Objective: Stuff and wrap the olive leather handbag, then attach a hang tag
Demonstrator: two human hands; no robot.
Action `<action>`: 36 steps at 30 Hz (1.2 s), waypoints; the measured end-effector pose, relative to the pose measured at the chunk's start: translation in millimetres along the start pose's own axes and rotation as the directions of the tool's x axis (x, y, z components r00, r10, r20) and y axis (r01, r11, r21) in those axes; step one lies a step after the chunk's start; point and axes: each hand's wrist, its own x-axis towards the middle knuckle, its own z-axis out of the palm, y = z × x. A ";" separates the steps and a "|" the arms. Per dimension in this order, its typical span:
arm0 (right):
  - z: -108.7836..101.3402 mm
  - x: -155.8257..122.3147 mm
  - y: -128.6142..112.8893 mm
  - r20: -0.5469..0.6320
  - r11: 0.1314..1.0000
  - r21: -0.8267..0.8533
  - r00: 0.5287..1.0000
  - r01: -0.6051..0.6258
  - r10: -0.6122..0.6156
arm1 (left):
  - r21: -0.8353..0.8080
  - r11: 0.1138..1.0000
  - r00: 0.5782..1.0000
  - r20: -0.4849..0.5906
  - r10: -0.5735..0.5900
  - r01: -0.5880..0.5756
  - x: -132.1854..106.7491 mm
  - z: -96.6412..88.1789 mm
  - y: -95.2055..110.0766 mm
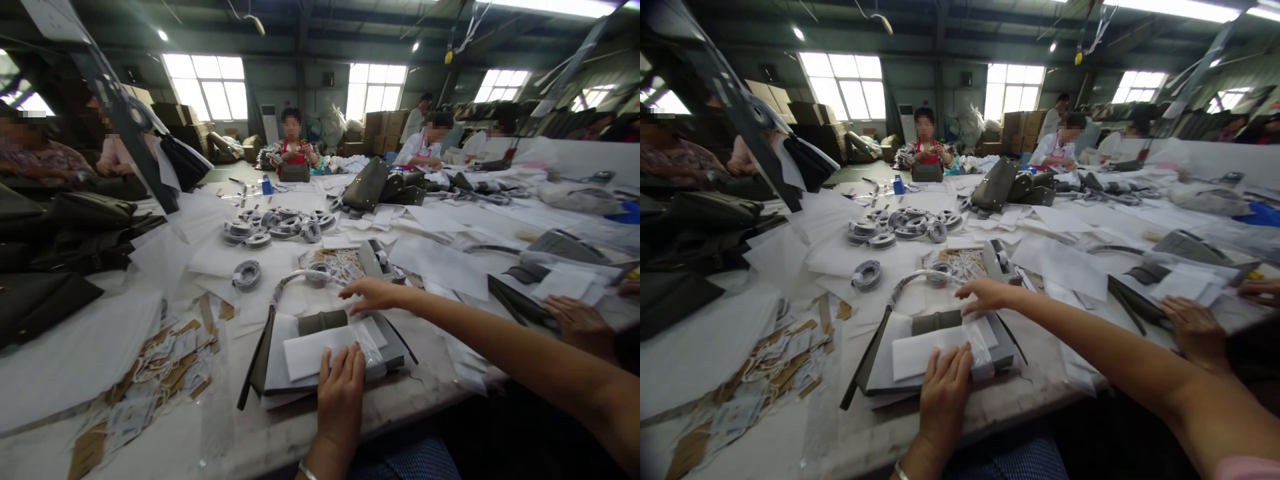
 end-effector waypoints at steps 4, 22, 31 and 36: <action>19.7 -8.7 0.4 0.111 0.997 0.071 0.993 -0.041 0.033 | -0.005 1.000 1.000 -0.009 0.012 -0.012 -3.6 1.7 -0.7; 112.6 -119.8 -75.7 -0.391 0.945 0.326 0.915 0.033 0.103 | 0.013 1.000 0.990 0.140 0.012 -0.014 -0.7 -8.8 -3.7; 132.6 -207.8 -67.6 -0.547 0.739 0.666 0.607 -0.101 0.576 | -0.009 0.994 0.991 0.080 0.108 -0.107 1.3 -12.0 -8.8; 135.6 -224.1 -54.8 -0.330 0.333 0.943 0.107 -0.013 0.938 | -0.006 0.991 0.989 0.059 0.134 -0.134 1.0 -8.2 -13.6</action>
